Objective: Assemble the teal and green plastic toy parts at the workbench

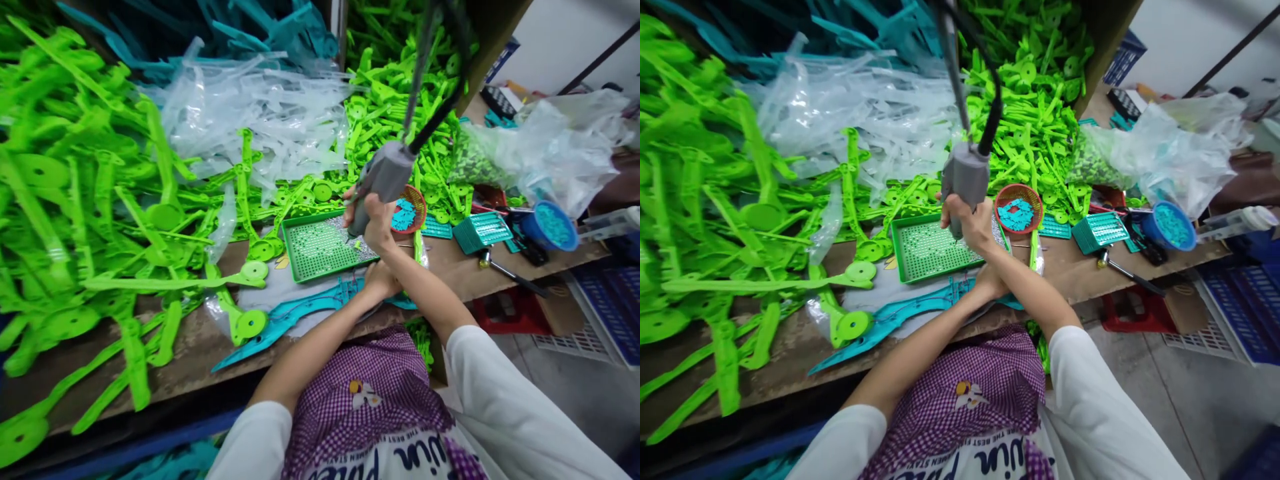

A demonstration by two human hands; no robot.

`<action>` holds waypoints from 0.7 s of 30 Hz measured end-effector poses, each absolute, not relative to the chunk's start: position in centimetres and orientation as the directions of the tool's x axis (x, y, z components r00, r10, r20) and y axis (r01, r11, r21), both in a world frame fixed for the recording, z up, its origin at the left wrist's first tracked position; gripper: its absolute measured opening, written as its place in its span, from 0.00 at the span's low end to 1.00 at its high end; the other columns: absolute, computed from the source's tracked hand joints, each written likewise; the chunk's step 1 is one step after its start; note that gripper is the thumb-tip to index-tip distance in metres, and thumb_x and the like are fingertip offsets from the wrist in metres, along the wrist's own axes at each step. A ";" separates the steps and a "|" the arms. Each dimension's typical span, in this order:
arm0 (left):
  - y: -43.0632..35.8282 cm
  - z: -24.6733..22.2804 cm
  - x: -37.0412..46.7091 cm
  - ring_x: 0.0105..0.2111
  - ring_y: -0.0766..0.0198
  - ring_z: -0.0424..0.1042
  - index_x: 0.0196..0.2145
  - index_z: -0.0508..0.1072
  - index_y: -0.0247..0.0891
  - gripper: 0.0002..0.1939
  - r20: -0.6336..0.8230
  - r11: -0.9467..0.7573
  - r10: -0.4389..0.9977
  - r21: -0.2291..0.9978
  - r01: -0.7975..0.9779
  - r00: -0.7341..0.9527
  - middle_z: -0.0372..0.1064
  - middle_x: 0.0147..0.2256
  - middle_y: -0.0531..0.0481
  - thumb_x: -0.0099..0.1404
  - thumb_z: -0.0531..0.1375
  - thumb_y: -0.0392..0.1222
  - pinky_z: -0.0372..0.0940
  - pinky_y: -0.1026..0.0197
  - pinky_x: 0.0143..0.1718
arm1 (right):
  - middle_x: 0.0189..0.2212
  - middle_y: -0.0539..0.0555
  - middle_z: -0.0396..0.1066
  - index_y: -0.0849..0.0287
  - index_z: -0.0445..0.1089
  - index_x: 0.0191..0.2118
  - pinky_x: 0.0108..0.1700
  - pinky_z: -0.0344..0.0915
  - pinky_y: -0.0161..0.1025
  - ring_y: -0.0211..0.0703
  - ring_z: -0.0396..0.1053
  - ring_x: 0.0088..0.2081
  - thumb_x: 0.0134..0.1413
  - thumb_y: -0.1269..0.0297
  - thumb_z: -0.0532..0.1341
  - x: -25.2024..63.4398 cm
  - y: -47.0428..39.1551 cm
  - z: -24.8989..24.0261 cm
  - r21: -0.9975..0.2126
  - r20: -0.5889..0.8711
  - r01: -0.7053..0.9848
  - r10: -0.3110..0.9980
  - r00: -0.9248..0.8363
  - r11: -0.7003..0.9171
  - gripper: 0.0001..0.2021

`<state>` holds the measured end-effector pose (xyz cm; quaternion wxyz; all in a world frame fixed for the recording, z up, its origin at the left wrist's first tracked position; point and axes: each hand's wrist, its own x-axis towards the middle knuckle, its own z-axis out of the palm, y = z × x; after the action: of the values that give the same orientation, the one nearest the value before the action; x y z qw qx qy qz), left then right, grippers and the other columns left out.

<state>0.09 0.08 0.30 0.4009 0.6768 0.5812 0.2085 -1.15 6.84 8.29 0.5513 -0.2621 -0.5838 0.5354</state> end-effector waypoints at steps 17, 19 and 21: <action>0.6 0.9 0.1 0.49 0.53 0.71 0.37 0.81 0.44 0.09 -0.162 -0.124 0.920 0.744 0.657 0.356 0.74 0.51 0.51 0.59 0.65 0.47 0.63 0.53 0.49 | 0.13 0.45 0.63 0.57 0.69 0.29 0.21 0.67 0.38 0.40 0.66 0.15 0.35 0.30 0.63 15.4 -0.7 6.6 -0.966 0.244 -0.107 0.967 -0.067 0.236 0.30; 0.6 0.8 0.1 0.49 0.53 0.70 0.37 0.81 0.44 0.10 -0.162 -0.130 0.919 0.736 0.664 0.359 0.74 0.50 0.51 0.59 0.65 0.48 0.62 0.53 0.49 | 0.12 0.46 0.64 0.57 0.68 0.29 0.20 0.65 0.37 0.39 0.65 0.15 0.35 0.31 0.63 15.3 -0.6 6.7 -0.961 0.259 -0.114 0.964 -0.061 0.251 0.30; 0.7 0.5 0.1 0.49 0.53 0.70 0.37 0.81 0.45 0.10 -0.151 -0.142 0.919 0.735 0.663 0.364 0.74 0.50 0.51 0.60 0.64 0.49 0.62 0.52 0.49 | 0.11 0.45 0.63 0.56 0.67 0.28 0.18 0.63 0.35 0.39 0.65 0.14 0.33 0.31 0.64 15.2 -0.5 6.8 -0.963 0.249 -0.115 0.967 -0.047 0.243 0.30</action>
<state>0.09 0.72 0.45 0.3743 0.7360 0.5376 0.1710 15.22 -0.54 6.77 0.5692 -0.3909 -0.5454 0.4752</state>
